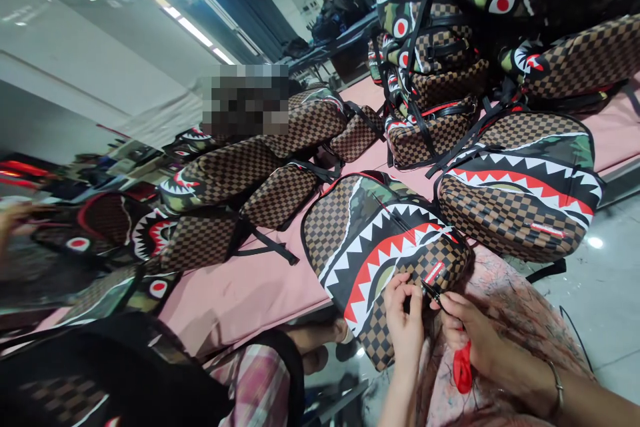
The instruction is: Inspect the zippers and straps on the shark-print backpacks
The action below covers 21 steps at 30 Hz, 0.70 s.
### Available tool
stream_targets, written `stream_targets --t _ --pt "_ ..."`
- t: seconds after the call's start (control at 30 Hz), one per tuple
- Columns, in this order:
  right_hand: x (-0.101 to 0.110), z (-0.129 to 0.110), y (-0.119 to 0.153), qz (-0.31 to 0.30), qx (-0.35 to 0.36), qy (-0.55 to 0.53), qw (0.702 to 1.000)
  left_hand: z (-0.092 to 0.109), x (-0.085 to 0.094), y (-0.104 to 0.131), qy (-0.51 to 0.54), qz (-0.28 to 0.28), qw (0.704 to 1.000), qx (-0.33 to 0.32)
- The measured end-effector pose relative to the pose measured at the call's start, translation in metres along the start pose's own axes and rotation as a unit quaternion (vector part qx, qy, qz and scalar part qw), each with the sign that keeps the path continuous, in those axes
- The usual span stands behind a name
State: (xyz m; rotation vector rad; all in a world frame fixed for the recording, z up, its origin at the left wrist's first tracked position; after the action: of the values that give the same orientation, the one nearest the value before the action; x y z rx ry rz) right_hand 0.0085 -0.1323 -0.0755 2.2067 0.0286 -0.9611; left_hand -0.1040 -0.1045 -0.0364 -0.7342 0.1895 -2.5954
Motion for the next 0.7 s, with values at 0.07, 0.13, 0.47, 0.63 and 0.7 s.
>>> stream_targets --t 0.07,0.13,0.47,0.63,0.7 --pt "0.005 -0.016 0.009 0.014 0.076 0.082 0.994 0.003 0.005 0.005 0.024 0.006 1.000 0.000" --pt "0.014 -0.043 0.016 0.032 0.217 0.236 0.947 0.009 0.011 0.011 0.064 -0.031 0.997 -0.011" --pt "0.053 -0.131 -0.009 0.015 0.534 0.652 0.538 0.026 0.031 0.036 -0.033 -0.233 0.952 -0.194" --pt "0.042 -0.137 -0.014 -0.038 0.526 0.689 0.497 0.004 0.017 0.029 -0.295 -0.107 0.926 -0.210" --pt "0.037 -0.138 -0.017 -0.062 0.519 0.689 0.503 -0.006 0.011 0.026 -0.353 -0.094 0.911 -0.193"
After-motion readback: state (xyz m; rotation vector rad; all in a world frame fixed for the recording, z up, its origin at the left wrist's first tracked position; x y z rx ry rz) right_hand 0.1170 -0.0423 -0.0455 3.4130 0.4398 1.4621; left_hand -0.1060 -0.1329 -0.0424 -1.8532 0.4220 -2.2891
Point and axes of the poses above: each hand's wrist, its own y-axis away from the middle knuckle, its own x-axis out of the back of the hand, z = x × y, the point moved 3 cm from there along -y, towards the middle knuckle, and after that the axes turned 8 degrees about z, right-handed, at the moved point
